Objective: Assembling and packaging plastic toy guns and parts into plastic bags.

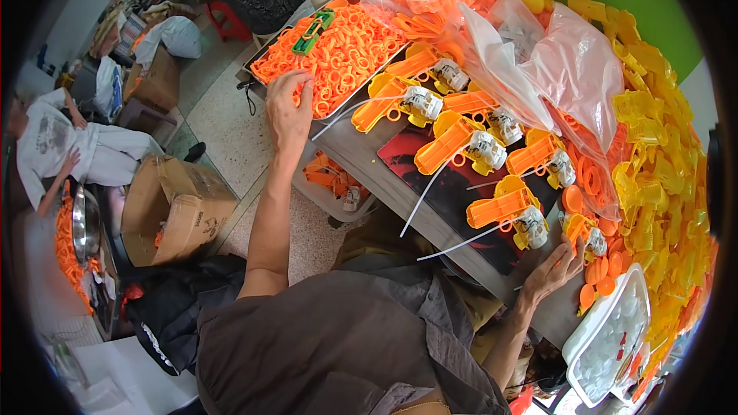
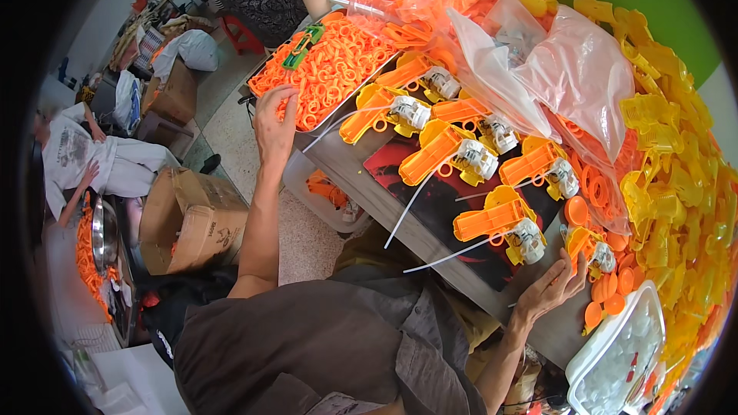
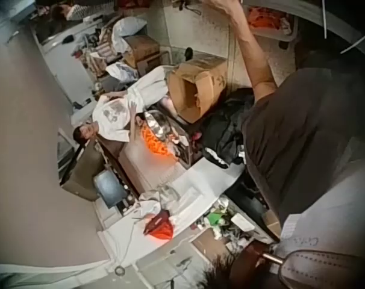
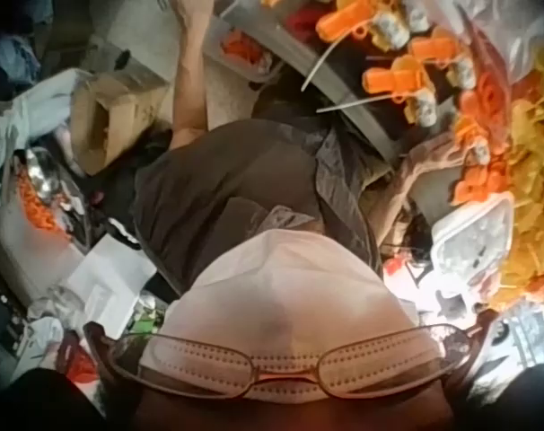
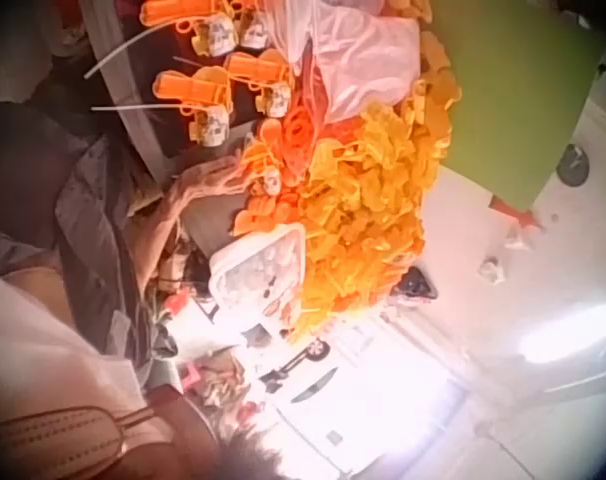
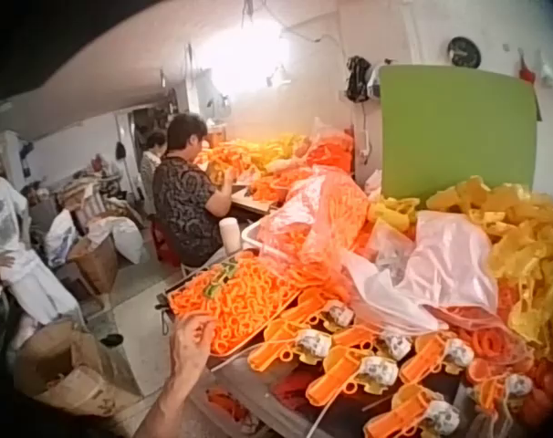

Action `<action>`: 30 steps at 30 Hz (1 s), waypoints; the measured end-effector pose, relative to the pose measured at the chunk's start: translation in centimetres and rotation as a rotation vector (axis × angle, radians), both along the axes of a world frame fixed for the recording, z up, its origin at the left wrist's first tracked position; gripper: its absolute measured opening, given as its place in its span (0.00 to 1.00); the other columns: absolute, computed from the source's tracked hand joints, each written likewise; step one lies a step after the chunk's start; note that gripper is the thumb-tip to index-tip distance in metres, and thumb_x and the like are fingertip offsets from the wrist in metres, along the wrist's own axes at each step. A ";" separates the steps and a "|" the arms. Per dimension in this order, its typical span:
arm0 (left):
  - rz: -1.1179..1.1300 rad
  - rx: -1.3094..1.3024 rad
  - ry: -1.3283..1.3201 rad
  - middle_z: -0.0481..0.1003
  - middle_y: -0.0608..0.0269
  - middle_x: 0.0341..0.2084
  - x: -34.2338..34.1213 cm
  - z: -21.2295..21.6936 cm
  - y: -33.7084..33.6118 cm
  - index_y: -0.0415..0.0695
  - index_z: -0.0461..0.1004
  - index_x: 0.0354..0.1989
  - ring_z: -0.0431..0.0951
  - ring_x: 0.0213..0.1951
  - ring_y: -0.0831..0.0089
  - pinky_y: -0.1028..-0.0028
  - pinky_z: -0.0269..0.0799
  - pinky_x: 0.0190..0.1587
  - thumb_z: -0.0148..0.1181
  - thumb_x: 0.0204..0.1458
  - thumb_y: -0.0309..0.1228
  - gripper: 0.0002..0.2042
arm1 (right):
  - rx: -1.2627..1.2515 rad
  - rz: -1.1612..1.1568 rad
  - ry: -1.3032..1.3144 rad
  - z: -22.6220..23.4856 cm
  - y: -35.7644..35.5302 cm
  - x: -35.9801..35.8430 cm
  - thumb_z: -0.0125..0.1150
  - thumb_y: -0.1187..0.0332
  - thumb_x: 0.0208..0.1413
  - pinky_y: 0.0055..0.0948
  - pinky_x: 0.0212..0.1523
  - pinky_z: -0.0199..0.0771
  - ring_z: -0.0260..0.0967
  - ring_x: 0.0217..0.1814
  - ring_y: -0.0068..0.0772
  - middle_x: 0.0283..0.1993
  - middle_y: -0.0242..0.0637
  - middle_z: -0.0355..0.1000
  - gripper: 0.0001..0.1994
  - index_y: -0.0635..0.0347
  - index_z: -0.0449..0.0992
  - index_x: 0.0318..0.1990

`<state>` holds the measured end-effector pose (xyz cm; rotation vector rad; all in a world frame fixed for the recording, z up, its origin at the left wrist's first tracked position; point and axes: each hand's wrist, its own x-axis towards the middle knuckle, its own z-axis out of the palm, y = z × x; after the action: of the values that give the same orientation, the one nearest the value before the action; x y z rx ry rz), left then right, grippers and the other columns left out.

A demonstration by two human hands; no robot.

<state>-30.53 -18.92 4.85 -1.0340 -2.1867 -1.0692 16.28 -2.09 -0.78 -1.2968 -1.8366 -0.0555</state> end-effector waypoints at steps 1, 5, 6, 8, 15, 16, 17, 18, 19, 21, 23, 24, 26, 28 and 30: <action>-0.006 0.003 0.006 0.78 0.58 0.41 0.0 0.0 0.0 0.40 0.78 0.39 0.75 0.47 0.61 0.66 0.68 0.53 0.60 0.55 0.28 0.07 | 0.001 -0.004 -0.013 0.0 0.0 0.1 0.47 0.67 0.67 0.43 0.62 0.58 0.59 0.64 0.44 0.58 0.45 0.66 0.14 0.66 0.78 0.45; -0.005 -0.006 0.021 0.78 0.58 0.41 0.2 0.1 0.0 0.40 0.78 0.39 0.75 0.47 0.61 0.66 0.68 0.53 0.60 0.55 0.28 0.07 | -0.027 0.010 0.023 0.2 -0.1 0.0 0.49 0.69 0.66 0.43 0.62 0.57 0.59 0.62 0.46 0.60 0.46 0.65 0.11 0.65 0.78 0.44; -0.009 -0.007 0.018 0.78 0.58 0.41 0.3 0.1 0.1 0.40 0.78 0.39 0.75 0.47 0.61 0.66 0.68 0.53 0.60 0.55 0.28 0.07 | -0.026 0.008 0.022 0.3 -0.1 -0.1 0.49 0.69 0.66 0.43 0.62 0.57 0.59 0.62 0.46 0.60 0.46 0.65 0.11 0.65 0.78 0.44; -0.004 -0.005 0.002 0.78 0.58 0.41 0.6 0.2 0.2 0.39 0.78 0.39 0.75 0.47 0.61 0.66 0.68 0.53 0.60 0.55 0.28 0.07 | -0.025 0.004 0.021 0.2 -0.1 -0.1 0.49 0.69 0.66 0.43 0.62 0.57 0.59 0.62 0.46 0.60 0.46 0.65 0.12 0.65 0.78 0.44; -0.081 -0.017 0.061 0.78 0.58 0.41 1.8 0.3 1.5 0.39 0.78 0.38 0.75 0.46 0.62 0.66 0.68 0.52 0.60 0.54 0.26 0.06 | -0.023 0.004 0.013 0.1 0.1 0.0 0.49 0.69 0.66 0.43 0.62 0.58 0.59 0.63 0.46 0.60 0.45 0.65 0.11 0.65 0.78 0.44; -0.124 -0.013 0.064 0.78 0.60 0.40 2.0 0.4 1.8 0.40 0.78 0.38 0.75 0.45 0.61 0.65 0.69 0.51 0.61 0.52 0.25 0.06 | -0.021 0.005 0.007 0.0 0.1 0.0 0.49 0.69 0.66 0.43 0.62 0.58 0.59 0.63 0.46 0.60 0.45 0.65 0.11 0.65 0.78 0.44; -0.166 -0.009 0.066 0.78 0.61 0.40 2.3 0.3 2.2 0.42 0.78 0.37 0.75 0.45 0.61 0.64 0.69 0.50 0.62 0.51 0.25 0.06 | -0.022 0.002 0.007 0.0 0.1 0.0 0.49 0.69 0.66 0.43 0.62 0.58 0.59 0.63 0.46 0.60 0.45 0.65 0.11 0.65 0.78 0.44; -0.169 -0.009 0.065 0.78 0.61 0.40 2.6 0.3 2.5 0.42 0.78 0.37 0.75 0.45 0.61 0.64 0.69 0.50 0.62 0.51 0.25 0.06 | -0.018 -0.001 0.001 0.0 0.1 0.0 0.49 0.69 0.66 0.43 0.62 0.58 0.59 0.63 0.46 0.60 0.45 0.65 0.11 0.65 0.78 0.44; -0.193 -0.015 0.083 0.78 0.61 0.40 2.9 0.2 2.9 0.42 0.78 0.37 0.75 0.44 0.61 0.64 0.69 0.49 0.62 0.50 0.24 0.06 | -0.015 -0.006 -0.004 0.0 0.1 0.1 0.49 0.69 0.66 0.43 0.62 0.58 0.59 0.63 0.46 0.60 0.44 0.65 0.11 0.65 0.78 0.44; -0.241 -0.036 0.107 0.78 0.62 0.39 3.6 0.2 3.4 0.42 0.78 0.37 0.75 0.44 0.61 0.64 0.68 0.49 0.63 0.49 0.23 0.07 | -0.014 -0.006 -0.002 0.2 0.1 -0.1 0.48 0.67 0.67 0.43 0.61 0.58 0.59 0.62 0.45 0.59 0.45 0.66 0.13 0.65 0.78 0.44; -0.275 -0.051 0.099 0.78 0.61 0.39 4.5 0.3 4.1 0.41 0.78 0.37 0.75 0.44 0.61 0.65 0.69 0.48 0.62 0.50 0.23 0.06 | -0.013 -0.016 -0.004 0.3 0.0 -0.2 0.46 0.66 0.68 0.43 0.61 0.58 0.60 0.62 0.45 0.58 0.46 0.66 0.15 0.66 0.78 0.45; -0.301 -0.066 0.094 0.78 0.60 0.39 5.0 0.4 4.3 0.40 0.78 0.37 0.76 0.44 0.61 0.66 0.70 0.48 0.61 0.51 0.22 0.06 | -0.015 -0.014 -0.002 0.3 0.0 -0.1 0.46 0.65 0.68 0.43 0.61 0.58 0.60 0.62 0.45 0.58 0.46 0.66 0.15 0.66 0.78 0.45; -0.339 -0.093 0.075 0.77 0.59 0.40 5.5 0.3 4.8 0.40 0.77 0.38 0.76 0.44 0.60 0.65 0.70 0.49 0.62 0.51 0.22 0.07 | -0.018 -0.027 -0.005 0.5 -0.1 -0.2 0.46 0.65 0.68 0.43 0.62 0.58 0.60 0.62 0.45 0.58 0.46 0.66 0.15 0.65 0.78 0.45; -0.361 -0.134 0.034 0.77 0.57 0.41 5.9 -0.1 5.3 0.39 0.77 0.40 0.76 0.45 0.59 0.64 0.70 0.51 0.61 0.51 0.22 0.08 | -0.009 -0.015 0.005 0.6 -0.2 -0.3 0.47 0.65 0.68 0.42 0.62 0.58 0.60 0.62 0.46 0.58 0.46 0.66 0.15 0.65 0.78 0.44; -0.420 -0.162 0.005 0.76 0.56 0.45 6.0 -0.6 5.3 0.39 0.76 0.44 0.75 0.49 0.58 0.64 0.69 0.54 0.61 0.52 0.22 0.10 | -0.023 -0.019 0.007 0.4 -0.3 -0.2 0.50 0.66 0.66 0.41 0.63 0.58 0.59 0.63 0.46 0.60 0.46 0.65 0.13 0.65 0.79 0.44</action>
<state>-24.53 -13.61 4.25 -1.6193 -2.1302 -1.0691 16.07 -2.39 -0.38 -1.3291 -1.8241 -0.0403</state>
